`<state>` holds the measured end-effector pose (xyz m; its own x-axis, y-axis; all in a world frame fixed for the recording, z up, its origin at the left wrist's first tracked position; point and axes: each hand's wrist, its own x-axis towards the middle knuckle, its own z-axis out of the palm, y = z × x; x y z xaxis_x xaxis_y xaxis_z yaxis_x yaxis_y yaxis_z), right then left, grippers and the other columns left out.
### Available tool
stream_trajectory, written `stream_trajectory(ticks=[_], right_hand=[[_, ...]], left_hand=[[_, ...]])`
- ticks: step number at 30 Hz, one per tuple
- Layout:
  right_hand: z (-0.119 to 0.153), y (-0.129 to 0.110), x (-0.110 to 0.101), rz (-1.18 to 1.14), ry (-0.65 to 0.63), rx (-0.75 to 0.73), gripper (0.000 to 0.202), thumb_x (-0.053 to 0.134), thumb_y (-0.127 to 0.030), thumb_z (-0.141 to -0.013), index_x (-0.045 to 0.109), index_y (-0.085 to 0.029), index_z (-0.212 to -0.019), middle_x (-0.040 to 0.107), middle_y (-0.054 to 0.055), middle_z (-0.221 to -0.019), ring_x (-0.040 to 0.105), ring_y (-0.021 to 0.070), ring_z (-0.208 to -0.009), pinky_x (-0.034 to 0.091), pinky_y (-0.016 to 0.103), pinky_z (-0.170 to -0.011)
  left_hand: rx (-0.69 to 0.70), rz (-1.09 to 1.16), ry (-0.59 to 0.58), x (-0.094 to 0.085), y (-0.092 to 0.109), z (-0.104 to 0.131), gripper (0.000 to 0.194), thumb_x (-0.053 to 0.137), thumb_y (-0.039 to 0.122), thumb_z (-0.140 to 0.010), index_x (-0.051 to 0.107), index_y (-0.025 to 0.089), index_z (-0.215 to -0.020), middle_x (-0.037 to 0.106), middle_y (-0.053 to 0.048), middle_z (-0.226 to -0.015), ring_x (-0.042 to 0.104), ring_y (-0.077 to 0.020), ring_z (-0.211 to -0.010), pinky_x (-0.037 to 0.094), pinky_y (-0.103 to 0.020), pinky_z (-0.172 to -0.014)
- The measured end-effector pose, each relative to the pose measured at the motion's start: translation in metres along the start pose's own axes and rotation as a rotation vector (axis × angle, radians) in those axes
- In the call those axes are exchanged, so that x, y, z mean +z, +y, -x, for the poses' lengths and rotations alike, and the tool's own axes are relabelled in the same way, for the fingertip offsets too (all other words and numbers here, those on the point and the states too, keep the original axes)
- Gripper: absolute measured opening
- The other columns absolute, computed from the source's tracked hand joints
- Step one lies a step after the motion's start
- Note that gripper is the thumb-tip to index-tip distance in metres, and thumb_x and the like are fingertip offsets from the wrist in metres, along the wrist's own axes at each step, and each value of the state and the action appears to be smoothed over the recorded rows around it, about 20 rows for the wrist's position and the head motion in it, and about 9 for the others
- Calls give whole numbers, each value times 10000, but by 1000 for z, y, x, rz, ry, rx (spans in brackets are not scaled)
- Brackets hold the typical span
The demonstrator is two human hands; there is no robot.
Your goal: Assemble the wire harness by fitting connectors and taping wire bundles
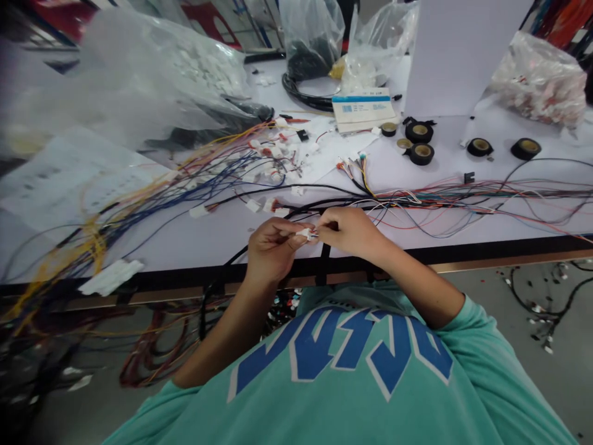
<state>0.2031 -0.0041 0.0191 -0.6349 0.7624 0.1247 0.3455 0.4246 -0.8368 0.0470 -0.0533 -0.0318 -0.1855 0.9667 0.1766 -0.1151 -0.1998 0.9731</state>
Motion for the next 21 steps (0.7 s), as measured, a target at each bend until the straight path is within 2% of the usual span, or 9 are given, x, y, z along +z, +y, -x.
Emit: stream_trajectory(ticks=[8, 13, 16, 18, 21], right_hand=[[4, 6, 9, 15, 18, -98, 152, 499, -172, -724, 484, -148, -575, 455, -58, -547, 385, 44, -517, 262, 177, -525], [5, 8, 9, 173, 6, -178, 156, 491, -181, -784, 548, -146, -643, 531, -26, -598, 453, 73, -572, 302, 193, -559], [5, 6, 8, 386, 89, -229, 169, 483, -251, -843, 618, -149, -832, 644, 54, -829, 545, 138, -779, 366, 250, -700], [3, 4, 7, 539, 146, -248, 285, 506, -347, -851, 595, -144, -1031, 632, 118, -1044, 538, 199, -961, 364, 317, -815], [-4, 5, 7, 705, 76, -202, 413, 504, -362, -863, 499, -135, -1208, 621, 144, -1089, 537, 230, -1010, 357, 360, -854]], left_hand=[[11, -82, 25, -1, 0, 2, 208, 745, 274, -573, 591, 167, -661, 689, -1, -669, 627, -131, -538, 543, -289, -586], [25, -133, 22, -3, 0, 2, 193, 744, 256, -573, 604, 163, -667, 689, -5, -663, 633, -136, -547, 546, -285, -579], [65, -109, 66, -4, 7, -3, 190, 738, 262, -589, 605, 162, -680, 675, 9, -618, 629, -130, -517, 540, -267, -554], [82, -109, 114, -5, 14, -9, 202, 740, 278, -593, 601, 164, -685, 668, 18, -597, 632, -127, -514, 538, -257, -545], [80, -108, 167, -5, 26, -23, 252, 767, 301, -563, 584, 163, -670, 665, 28, -583, 628, -120, -498, 540, -250, -534]])
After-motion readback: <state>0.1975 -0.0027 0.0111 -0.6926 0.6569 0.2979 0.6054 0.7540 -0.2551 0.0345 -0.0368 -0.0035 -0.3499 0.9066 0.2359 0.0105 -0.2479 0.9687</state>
